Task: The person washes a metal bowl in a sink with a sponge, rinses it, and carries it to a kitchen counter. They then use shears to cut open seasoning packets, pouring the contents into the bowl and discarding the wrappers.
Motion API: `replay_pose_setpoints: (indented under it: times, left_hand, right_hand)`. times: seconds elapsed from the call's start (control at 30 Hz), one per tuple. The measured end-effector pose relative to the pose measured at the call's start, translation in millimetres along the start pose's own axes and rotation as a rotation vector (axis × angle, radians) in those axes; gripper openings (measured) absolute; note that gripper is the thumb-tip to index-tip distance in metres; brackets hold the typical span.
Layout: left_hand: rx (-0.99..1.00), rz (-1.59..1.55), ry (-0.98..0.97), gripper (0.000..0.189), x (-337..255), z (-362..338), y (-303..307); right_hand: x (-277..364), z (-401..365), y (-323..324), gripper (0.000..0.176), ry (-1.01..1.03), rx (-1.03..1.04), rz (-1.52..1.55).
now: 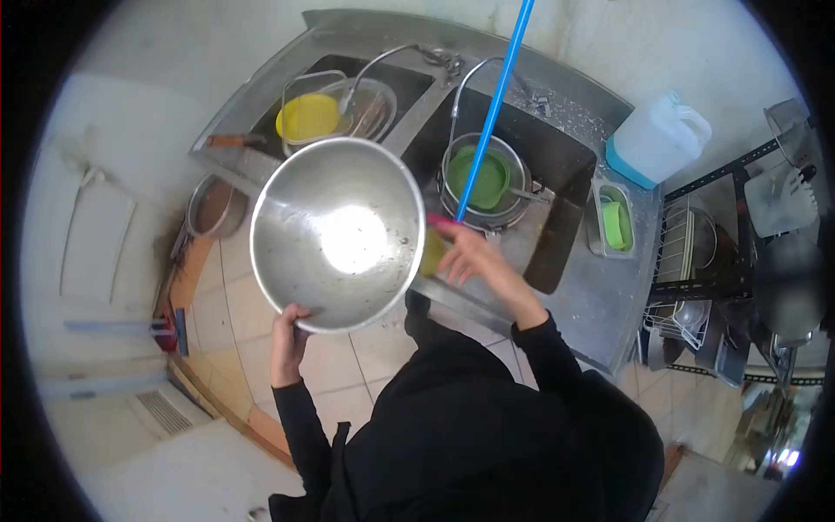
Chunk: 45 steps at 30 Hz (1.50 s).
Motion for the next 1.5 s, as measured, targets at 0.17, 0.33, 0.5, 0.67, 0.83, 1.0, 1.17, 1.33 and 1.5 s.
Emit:
replay_pose_setpoints:
  times: [0.17, 0.33, 0.5, 0.67, 0.83, 1.0, 1.17, 1.33, 1.5]
  left_hand:
    - [-0.013, 0.077, -0.006, 0.033, -25.1, 63.9, -8.1]
    - [0.212, 0.161, 0.154, 0.051, -53.5, 118.7, -44.3]
    - [0.480, 0.228, 0.279, 0.057, -58.5, 189.9, -100.4]
    - [0.735, 0.387, 0.263, 0.056, -82.1, 244.8, -161.7]
    - [0.862, 0.576, 0.298, 0.052, -93.1, 284.2, -200.7]
    - [0.898, 0.588, 0.284, 0.049, -90.8, 307.9, -216.5]
    - [0.830, 0.470, 0.369, 0.044, -68.4, 331.8, -204.9]
    - [0.746, 0.406, 0.356, 0.043, -48.2, 351.3, -176.8]
    - [0.705, 0.412, 0.318, 0.045, -39.7, 343.4, -171.6]
  right_hand:
    - [28.2, 105.1, 103.2, 0.050, 0.166, -0.409, -0.024]
    - [70.6, 231.2, 171.5, 0.073, 0.278, -0.681, -0.295]
    - [89.8, 334.0, 220.2, 0.060, -0.007, -0.668, -0.312]
    - [126.9, 339.9, 206.7, 0.025, -0.082, -0.524, 0.290]
    - [161.7, 349.3, 198.1, 0.019, -0.061, -0.495, 0.315]
    - [153.8, 348.6, 189.6, 0.021, -0.070, -0.556, 0.260]
    - [132.5, 354.0, 192.5, 0.028, 0.040, -0.479, 0.218]
    - [130.9, 301.9, 168.1, 0.038, 0.189, -0.778, -0.539]
    - [71.1, 170.2, 98.6, 0.026, 0.474, -1.084, -0.263]
Point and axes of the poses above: each hand's wrist, its own z-axis towards the middle knuckle, its own y-axis out of the back of the hand, x = y × z, the point moved 8 cm from there along z, towards the middle knuckle, and after that the axes turned 9 degrees about -y, right-handed, at the moved point
